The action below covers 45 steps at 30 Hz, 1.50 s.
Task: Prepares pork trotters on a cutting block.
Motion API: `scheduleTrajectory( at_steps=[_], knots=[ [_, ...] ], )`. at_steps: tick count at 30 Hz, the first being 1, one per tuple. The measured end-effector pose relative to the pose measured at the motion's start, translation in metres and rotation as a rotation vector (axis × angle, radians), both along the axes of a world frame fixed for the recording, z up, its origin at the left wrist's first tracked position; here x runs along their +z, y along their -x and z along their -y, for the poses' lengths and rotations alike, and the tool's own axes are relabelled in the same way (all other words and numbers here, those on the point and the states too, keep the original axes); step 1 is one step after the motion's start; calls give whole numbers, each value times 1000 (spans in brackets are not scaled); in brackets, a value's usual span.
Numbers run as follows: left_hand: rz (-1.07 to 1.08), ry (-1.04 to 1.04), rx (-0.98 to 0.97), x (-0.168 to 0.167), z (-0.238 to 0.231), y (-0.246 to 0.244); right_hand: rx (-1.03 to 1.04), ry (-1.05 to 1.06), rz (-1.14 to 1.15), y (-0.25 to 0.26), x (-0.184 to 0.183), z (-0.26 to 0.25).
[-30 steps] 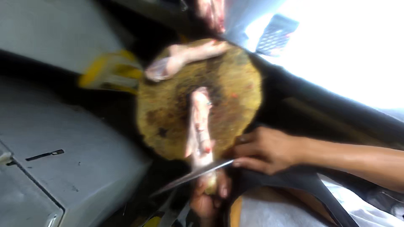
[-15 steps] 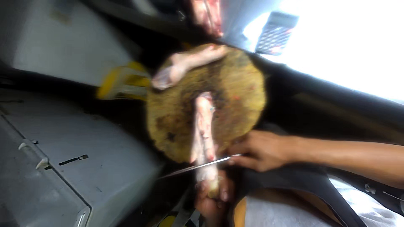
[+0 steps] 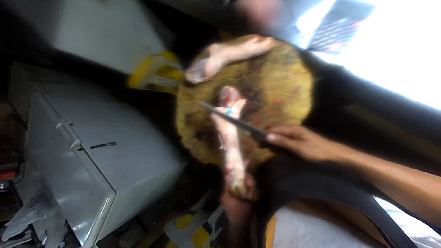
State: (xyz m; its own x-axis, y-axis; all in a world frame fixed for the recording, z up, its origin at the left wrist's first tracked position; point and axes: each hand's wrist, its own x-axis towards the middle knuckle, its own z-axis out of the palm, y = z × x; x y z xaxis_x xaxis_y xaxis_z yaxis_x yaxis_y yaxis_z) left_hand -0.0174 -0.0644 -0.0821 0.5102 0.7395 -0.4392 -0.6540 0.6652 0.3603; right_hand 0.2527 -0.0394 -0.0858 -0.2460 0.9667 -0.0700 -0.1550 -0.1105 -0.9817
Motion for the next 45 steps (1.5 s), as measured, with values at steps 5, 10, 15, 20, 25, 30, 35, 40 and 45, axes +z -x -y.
scheduleTrajectory(
  at_steps=[5,10,15,20,25,30,35,40,45],
  knots=[
    [-236,186,52,-21,-4,2,-48,96,205,11,-45,-16],
    [-232,82,-14,-28,0,-5,-1,-16,510,28,-70,-28],
    [-185,-43,-70,-25,-1,-14,42,-201,729,36,-55,-14],
    [-340,-62,-87,-21,-2,-11,170,-254,756,18,-17,-1],
    [-517,-81,-95,-15,-4,-15,156,-171,958,13,-8,-34],
    [-890,-70,-134,2,-11,-19,325,-198,944,11,20,-21],
    [-793,-104,-144,2,-21,-12,191,-159,955,15,8,-33],
    [-707,-7,-90,-2,-20,3,380,179,445,26,18,-38],
    [-372,141,-41,-57,-3,40,318,737,-125,45,5,-95]
  ],
)
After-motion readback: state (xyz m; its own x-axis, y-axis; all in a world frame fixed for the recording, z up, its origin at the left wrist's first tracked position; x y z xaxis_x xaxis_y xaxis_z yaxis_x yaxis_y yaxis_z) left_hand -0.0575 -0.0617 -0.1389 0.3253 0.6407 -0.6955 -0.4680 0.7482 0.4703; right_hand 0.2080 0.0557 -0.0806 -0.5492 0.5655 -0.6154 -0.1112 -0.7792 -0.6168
